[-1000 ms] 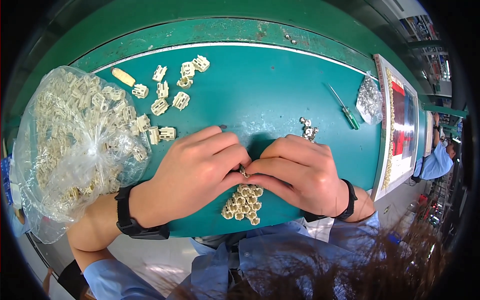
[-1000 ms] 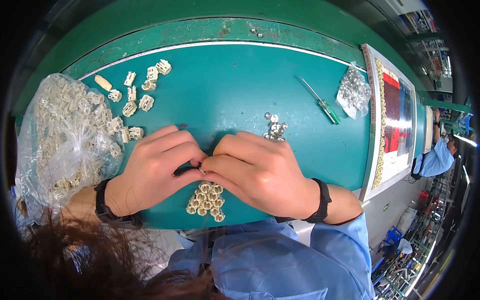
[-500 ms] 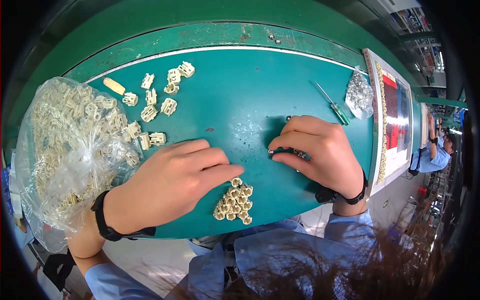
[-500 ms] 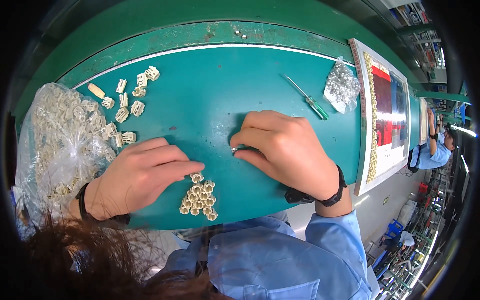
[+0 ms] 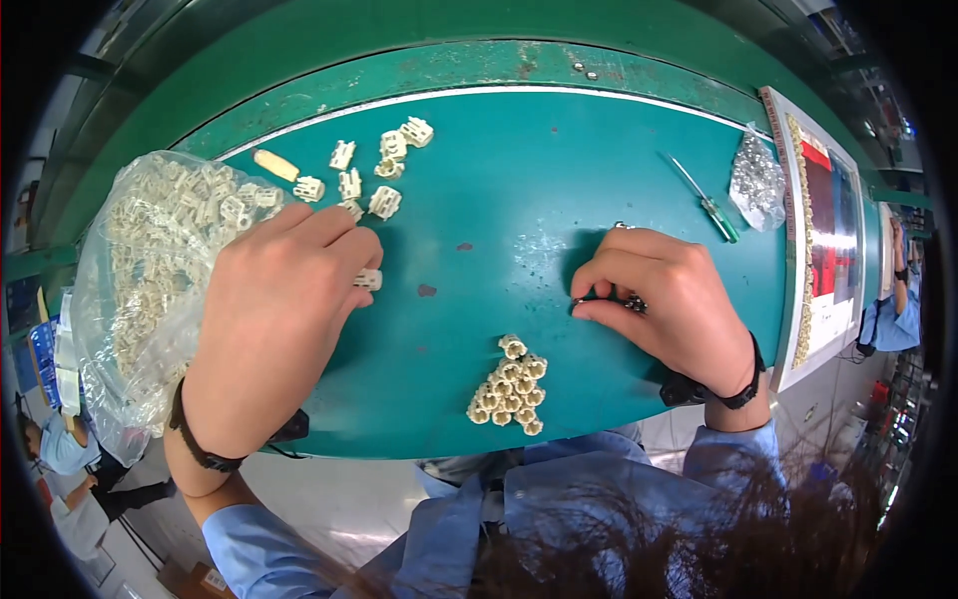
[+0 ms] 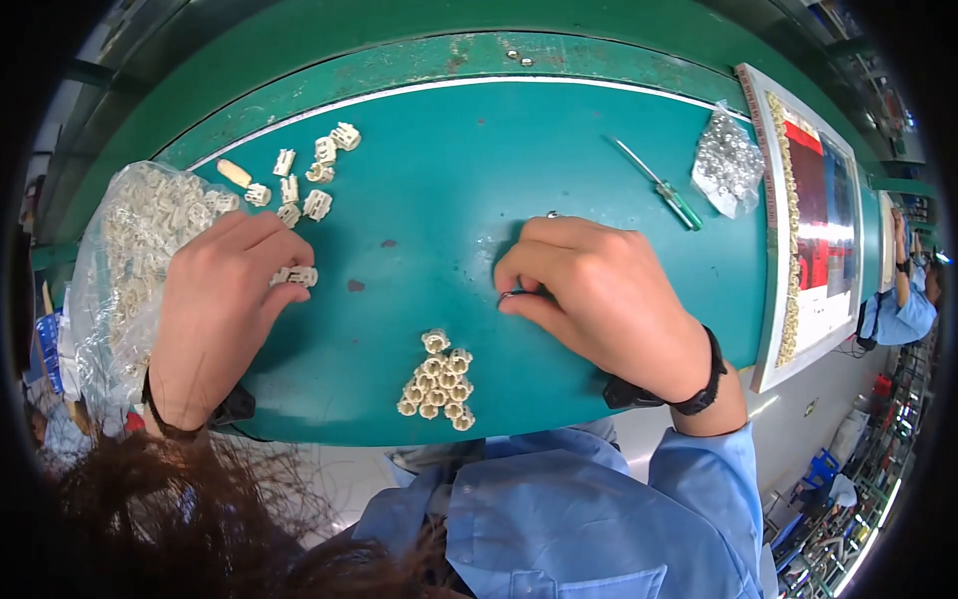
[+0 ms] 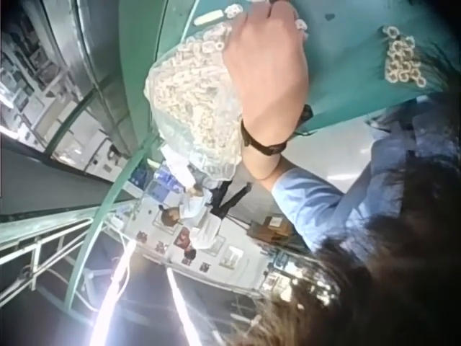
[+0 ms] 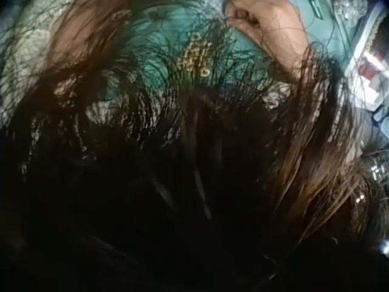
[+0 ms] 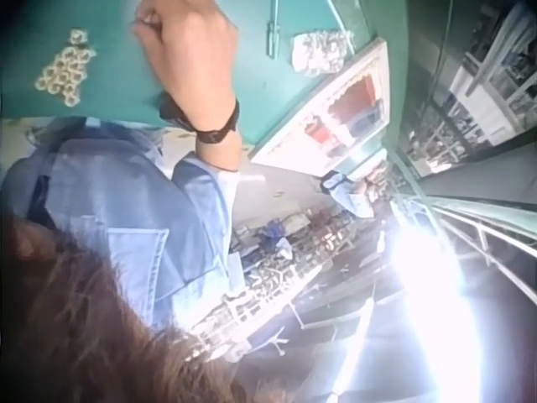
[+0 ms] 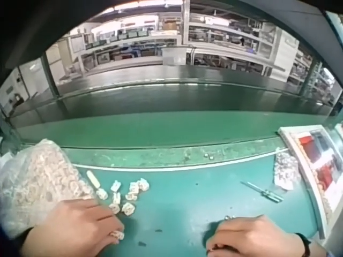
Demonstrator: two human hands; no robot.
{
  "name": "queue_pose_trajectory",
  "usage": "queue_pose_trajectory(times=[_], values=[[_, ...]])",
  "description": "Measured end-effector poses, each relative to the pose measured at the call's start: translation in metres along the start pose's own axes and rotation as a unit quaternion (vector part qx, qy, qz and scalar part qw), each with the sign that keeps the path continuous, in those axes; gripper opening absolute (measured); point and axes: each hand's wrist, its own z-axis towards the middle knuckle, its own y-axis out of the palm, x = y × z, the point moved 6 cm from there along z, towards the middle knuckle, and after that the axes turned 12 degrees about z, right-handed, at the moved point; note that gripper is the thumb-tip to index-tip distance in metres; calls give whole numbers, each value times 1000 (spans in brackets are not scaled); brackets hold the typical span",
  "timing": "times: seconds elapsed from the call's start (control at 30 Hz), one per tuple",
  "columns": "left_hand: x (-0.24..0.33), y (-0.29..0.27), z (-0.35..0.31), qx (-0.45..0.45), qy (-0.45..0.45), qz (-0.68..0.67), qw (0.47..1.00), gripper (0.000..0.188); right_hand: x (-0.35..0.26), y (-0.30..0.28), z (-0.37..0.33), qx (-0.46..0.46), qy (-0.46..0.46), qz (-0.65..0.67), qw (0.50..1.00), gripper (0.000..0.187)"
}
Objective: The person assembles electrical components by hand, picking up white plastic housings and metal inserts. They press the metal pieces into the housings one at a time and stack the completed units into a triangular formation.
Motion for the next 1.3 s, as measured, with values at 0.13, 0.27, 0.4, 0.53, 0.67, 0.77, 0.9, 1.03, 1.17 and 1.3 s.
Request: queue_pose_trajectory(times=[0.13,0.27,0.4,0.53,0.67,0.77,0.9,1.03,1.17,1.3], values=[[11,7,3,44,21,-41,998,30,5,10,0,-5,-20,21,1000,19],[23,28,-3,71,58,-112,990,27,3,21,4,-6,-12,51,999,18],[27,62,-16,85,98,-171,977,28,-1,41,9,-11,31,120,992,18],[20,85,-26,103,115,-231,961,31,-1,66,19,-6,55,152,987,20],[15,98,-29,127,114,-278,945,31,-3,79,26,1,43,124,991,22],[13,101,-30,135,108,-294,940,30,-5,80,28,11,43,117,992,22],[15,101,-28,141,94,-306,937,29,-9,77,25,-5,38,57,998,21],[19,97,-25,150,87,-306,936,29,-5,78,20,-11,2,63,998,19],[22,97,-22,154,91,-297,938,29,-7,76,22,-15,-63,14,998,17],[23,101,-24,160,84,-290,940,28,-9,81,26,-19,-76,20,997,18]])
